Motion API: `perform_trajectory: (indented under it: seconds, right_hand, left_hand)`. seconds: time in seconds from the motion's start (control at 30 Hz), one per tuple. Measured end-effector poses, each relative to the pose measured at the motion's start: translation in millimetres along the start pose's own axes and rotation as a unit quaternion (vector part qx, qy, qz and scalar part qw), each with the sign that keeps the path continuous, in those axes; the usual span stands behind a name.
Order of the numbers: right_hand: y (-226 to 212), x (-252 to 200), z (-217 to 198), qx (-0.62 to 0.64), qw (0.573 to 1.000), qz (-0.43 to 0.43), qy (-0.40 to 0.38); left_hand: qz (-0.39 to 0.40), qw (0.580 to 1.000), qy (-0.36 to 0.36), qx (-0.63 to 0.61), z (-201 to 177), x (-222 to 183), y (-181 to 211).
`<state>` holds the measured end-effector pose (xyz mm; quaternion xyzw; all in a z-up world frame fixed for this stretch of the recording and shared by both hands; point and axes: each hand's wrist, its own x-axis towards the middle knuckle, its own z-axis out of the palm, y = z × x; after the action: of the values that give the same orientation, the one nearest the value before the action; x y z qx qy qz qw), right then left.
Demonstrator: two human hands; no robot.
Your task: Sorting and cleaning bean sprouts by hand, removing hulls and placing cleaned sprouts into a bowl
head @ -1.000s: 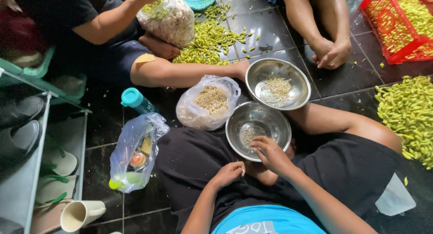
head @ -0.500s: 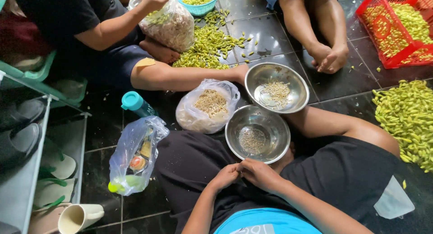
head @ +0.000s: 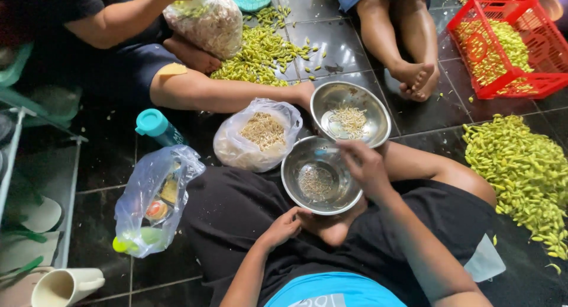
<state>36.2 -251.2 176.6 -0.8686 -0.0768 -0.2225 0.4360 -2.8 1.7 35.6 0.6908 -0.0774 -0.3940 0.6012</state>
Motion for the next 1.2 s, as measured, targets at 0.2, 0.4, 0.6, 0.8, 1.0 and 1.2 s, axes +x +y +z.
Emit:
perform_trajectory:
  seconds: [0.2, 0.4, 0.6, 0.8, 1.0, 1.2]
  right_hand:
    - [12, 18, -2, 0.02, 0.999, 0.011, 0.033]
    - [27, 19, 84, 0.042, 0.984, 0.038, -0.167]
    - [80, 94, 171, 0.006, 0.982, 0.032, -0.185]
    - [145, 124, 254, -0.154, 0.951, 0.052, -0.262]
    - [132, 126, 273, -0.228, 0.928, 0.058, -0.288]
    - [132, 105, 248, -0.137, 0.944, -0.016, -0.3]
  left_hand:
    - [0.032, 0.999, 0.003, 0.018, 0, 14, -17]
    - [0.037, 0.998, 0.008, 0.049, 0, 6, -15]
    - [0.037, 0.997, 0.002, 0.066, -6, -4, -5]
    - [0.029, 0.996, -0.011, 0.078, -9, 0, -6]
    - [0.008, 0.997, -0.037, 0.069, -20, -20, 33]
    - [-0.004, 0.995, -0.05, 0.087, -25, -21, 41]
